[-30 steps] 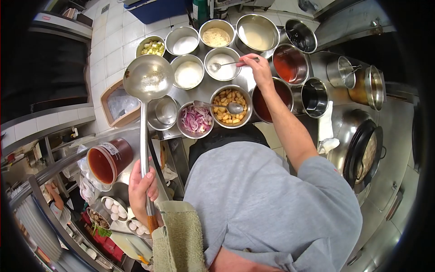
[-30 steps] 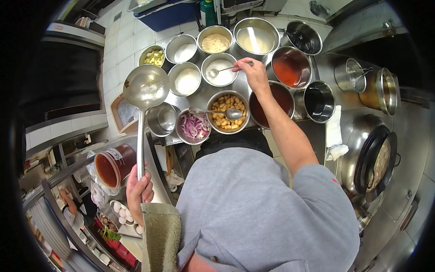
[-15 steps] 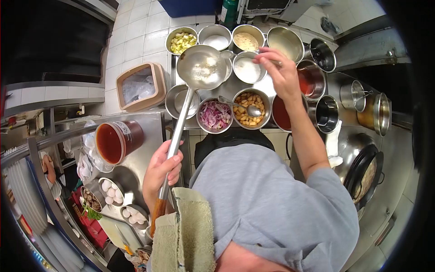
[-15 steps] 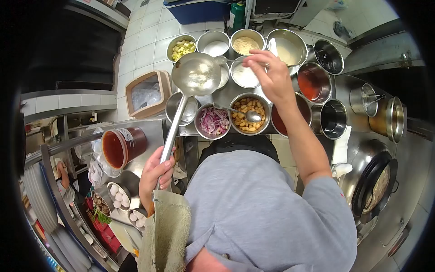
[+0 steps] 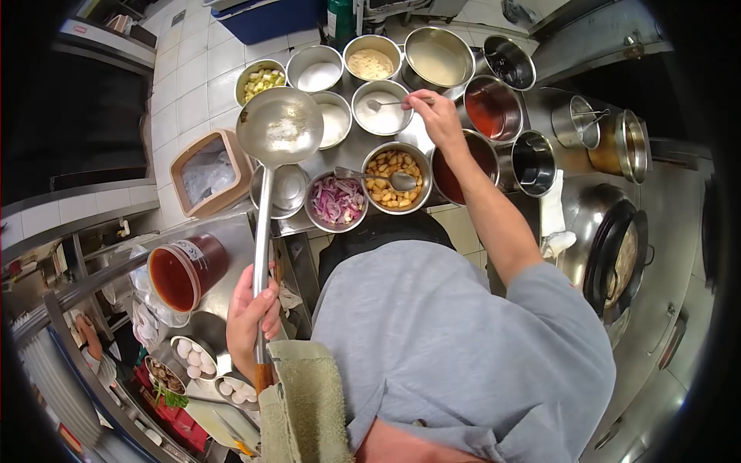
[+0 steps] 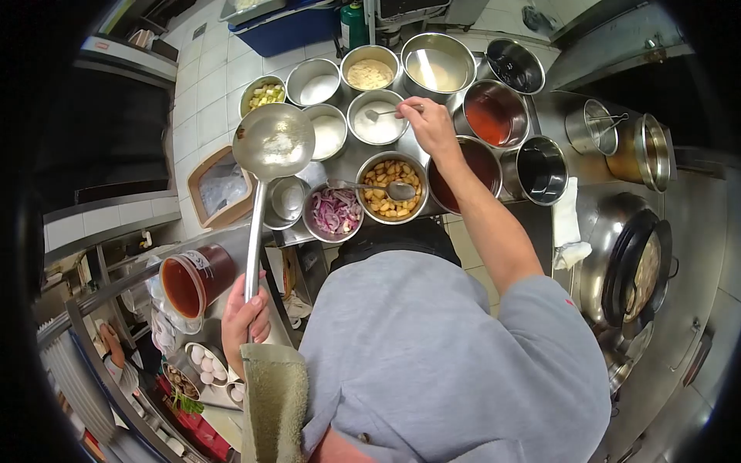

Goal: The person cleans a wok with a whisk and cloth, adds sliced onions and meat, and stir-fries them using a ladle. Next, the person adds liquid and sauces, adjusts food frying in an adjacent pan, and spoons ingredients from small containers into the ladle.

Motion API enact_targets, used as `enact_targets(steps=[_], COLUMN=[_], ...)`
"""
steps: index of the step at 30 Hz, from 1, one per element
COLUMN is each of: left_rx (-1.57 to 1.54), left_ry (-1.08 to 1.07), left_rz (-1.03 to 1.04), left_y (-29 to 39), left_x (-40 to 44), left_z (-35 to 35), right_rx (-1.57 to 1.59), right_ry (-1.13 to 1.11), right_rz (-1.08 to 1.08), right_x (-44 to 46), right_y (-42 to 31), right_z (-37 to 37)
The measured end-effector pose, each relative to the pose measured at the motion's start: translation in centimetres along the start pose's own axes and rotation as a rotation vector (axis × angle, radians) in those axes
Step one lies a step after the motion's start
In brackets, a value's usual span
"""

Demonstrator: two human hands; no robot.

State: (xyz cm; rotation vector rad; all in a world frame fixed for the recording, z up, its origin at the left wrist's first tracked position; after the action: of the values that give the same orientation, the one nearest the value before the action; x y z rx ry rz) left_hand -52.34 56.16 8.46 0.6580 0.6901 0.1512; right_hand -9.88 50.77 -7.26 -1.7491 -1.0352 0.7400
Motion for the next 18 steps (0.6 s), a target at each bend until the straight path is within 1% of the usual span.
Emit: enact_targets(steps=[2,5,6,8,10,12,14,16,18], left_rx=[0.031,0.034,0.035,0.039,0.049,0.058,0.074,0.071,0.068], left_ry=[0.003,0.007,0.008,0.003,0.010,0.017,0.025,0.017,0.010], left_rz=[0.012,0.016,0.018,0.022,0.019,0.019,0.010,0.008,0.003], left_y=[0.2,0.3,0.3,0.4,0.5,0.7,0.7,0.7,0.7], left_x=[-0.2,-0.3,-0.3,-0.3,-0.3,-0.2,-0.1,0.1,0.2], left_z=[-0.1,-0.2,-0.2,-0.3,-0.1,0.0,0.0,-0.2,-0.2], right_rx=[0.029,0.100,0.101,0.268,0.274,0.211,0.191,-0.225,-0.269], right_ry=[-0.066,-0.027,-0.028,0.010,0.017,0.030,0.017,-0.112,-0.157], right_rz=[0.073,0.101,0.099,0.081,0.055,0.095,0.087,-0.155,-0.172], right_x=[-0.1,0.0,0.0,0.1,-0.1,-0.6,-1.0,-1.1,-1.1], right_y=[0.0,1.4,1.8,2.3,2.3,0.7,-0.2,-0.8,-2.2], right_z=[0.2,0.2,0.1,-0.4,-1.3,-2.3,-2.3,-1.7,-1.6])
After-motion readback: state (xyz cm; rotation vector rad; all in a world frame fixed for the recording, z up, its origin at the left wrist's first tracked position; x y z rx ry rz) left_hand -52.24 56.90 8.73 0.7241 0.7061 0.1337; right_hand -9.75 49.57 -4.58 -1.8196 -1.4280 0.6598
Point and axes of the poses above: each hand's wrist, its own x-axis towards the middle knuckle, its own z-axis out of the palm, y = z × x, the point moved 1 cm from there along x, towards the middle knuckle, and after that the axes turned 15 degrees about -y, right-handed, at the moved point
